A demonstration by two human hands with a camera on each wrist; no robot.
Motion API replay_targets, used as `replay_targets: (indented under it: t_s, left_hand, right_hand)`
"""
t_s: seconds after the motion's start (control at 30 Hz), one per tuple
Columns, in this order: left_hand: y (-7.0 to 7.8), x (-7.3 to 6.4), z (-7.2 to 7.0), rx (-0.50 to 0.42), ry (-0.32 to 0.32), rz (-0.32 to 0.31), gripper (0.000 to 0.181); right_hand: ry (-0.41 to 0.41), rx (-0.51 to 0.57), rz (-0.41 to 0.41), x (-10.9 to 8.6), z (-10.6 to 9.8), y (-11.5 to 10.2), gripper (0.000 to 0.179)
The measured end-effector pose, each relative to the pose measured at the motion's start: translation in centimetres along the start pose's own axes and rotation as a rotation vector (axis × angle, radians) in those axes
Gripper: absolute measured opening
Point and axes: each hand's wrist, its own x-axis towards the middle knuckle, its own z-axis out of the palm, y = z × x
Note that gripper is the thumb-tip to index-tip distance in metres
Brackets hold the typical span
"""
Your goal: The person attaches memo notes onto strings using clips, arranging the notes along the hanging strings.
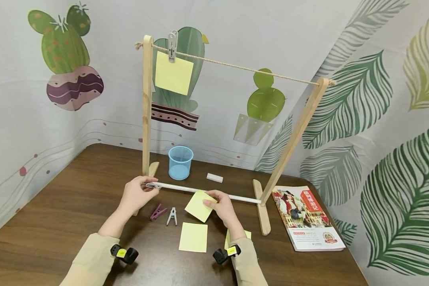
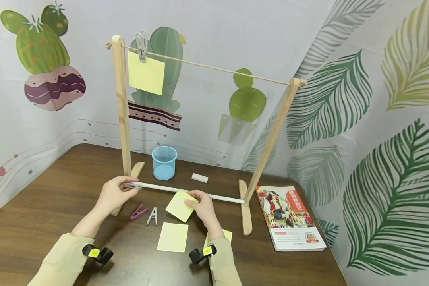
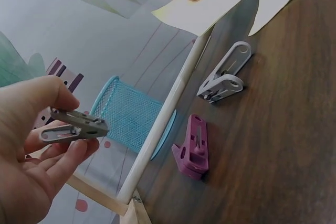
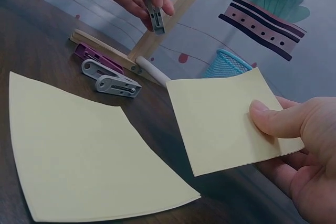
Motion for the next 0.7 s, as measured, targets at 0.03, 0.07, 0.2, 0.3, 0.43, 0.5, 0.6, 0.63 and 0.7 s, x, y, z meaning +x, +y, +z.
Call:
replay_targets:
  t_s: [0.03, 0.07, 0.2, 0.3, 0.43, 0.5, 0.6, 0.63, 0.7]
  left_hand:
    - [0.06, -0.03, 0.01, 0.000, 0.007, -0.001, 0.026]
    - [0.10, -0.04, 0.00, -0.004, 0.010, -0.003, 0.027]
    - [0.29, -0.04, -0.07, -0.037, 0.011, -0.022, 0.031]
    - [0.39, 0.00, -0.14, -0.061, 0.014, -0.041, 0.034]
    - [0.50, 0.05, -0.18, -0.065, 0.029, -0.027, 0.036]
    - [0.56, 0.06, -0.20, -0.068, 0.037, -0.012, 0.037]
    - [0.66, 0.07, -0.21, -0.087, 0.041, -0.007, 0.038]
    - [0.67, 0.09, -0.21, -0.094, 0.041, -0.010, 0.039]
    - [0.70, 0.11, -0.20, -0.115, 0.035, -0.021, 0.039]
  right_hand:
    - [-0.001, -0.002, -0.003, 0.02, 0.00, 0.02, 0.026]
    - [-0.001, -0.003, -0.004, 0.02, 0.00, 0.01, 0.026]
    - [0.001, -0.014, -0.009, 0.04, -0.01, 0.04, 0.026]
    - [0.001, -0.017, -0.004, 0.05, -0.02, 0.11, 0.026]
    - [-0.001, -0.015, 0.001, 0.05, -0.03, 0.11, 0.026]
    - [-0.002, -0.013, 0.001, 0.04, -0.03, 0.07, 0.026]
    - [0.000, -0.015, 0.001, 0.07, -0.04, 0.02, 0.026]
    - [0.001, -0.014, 0.003, 0.08, -0.04, 0.02, 0.026]
    - [0.003, -0.011, 0.009, 0.09, -0.04, 0.04, 0.026]
